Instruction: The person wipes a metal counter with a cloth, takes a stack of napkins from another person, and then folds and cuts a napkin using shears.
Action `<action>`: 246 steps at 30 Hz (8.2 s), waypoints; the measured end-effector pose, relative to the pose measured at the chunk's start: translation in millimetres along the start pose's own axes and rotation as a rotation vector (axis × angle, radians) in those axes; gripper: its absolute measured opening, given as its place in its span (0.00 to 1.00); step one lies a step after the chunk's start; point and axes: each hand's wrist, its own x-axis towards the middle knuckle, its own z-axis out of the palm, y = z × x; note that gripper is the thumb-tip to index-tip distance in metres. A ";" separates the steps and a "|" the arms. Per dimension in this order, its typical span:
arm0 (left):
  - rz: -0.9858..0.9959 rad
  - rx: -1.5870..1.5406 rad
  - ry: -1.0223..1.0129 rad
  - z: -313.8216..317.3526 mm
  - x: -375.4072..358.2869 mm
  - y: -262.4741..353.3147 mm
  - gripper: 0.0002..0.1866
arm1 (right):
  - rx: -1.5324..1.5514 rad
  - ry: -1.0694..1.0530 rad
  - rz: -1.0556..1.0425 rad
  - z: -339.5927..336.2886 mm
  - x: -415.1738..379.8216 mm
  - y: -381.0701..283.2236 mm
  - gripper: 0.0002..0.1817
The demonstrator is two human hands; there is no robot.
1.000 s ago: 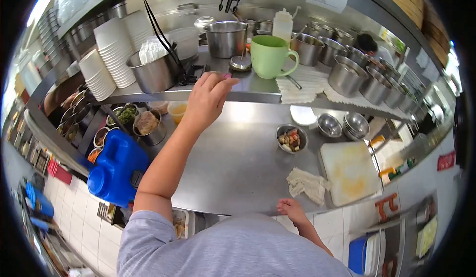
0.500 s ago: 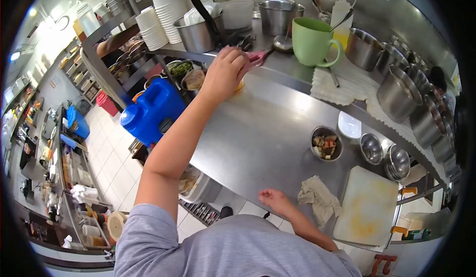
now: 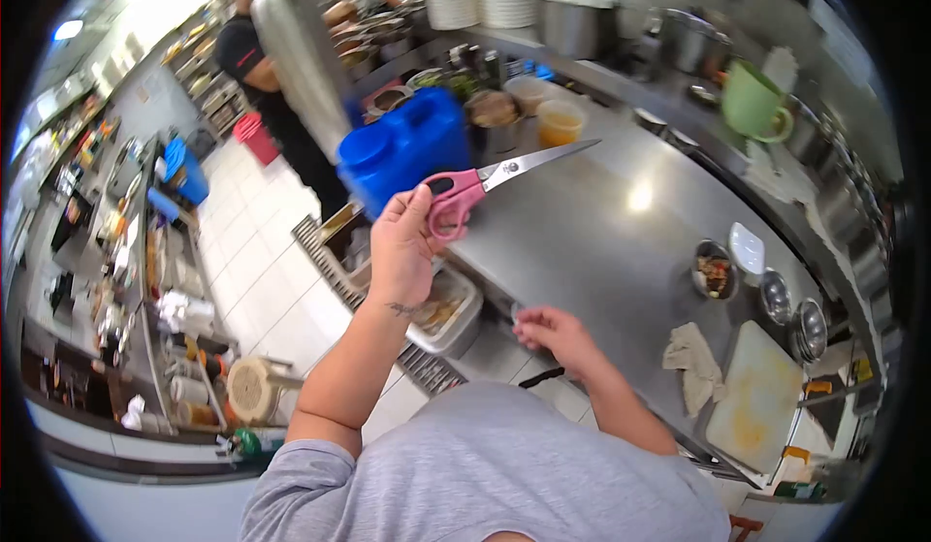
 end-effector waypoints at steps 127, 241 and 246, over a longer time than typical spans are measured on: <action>0.181 0.673 1.932 -1824.7 611.6 943.6 0.20 | -0.818 -1.318 -1.190 1956.4 1549.0 -107.7 0.34; 0.095 0.800 1.465 -1819.7 525.8 1138.3 0.30 | -0.717 -2.460 0.421 2072.7 1579.6 -144.9 0.43; 0.112 0.834 1.442 -1819.6 524.8 1138.1 0.31 | -0.652 -2.483 0.482 2067.0 1563.0 -155.9 0.48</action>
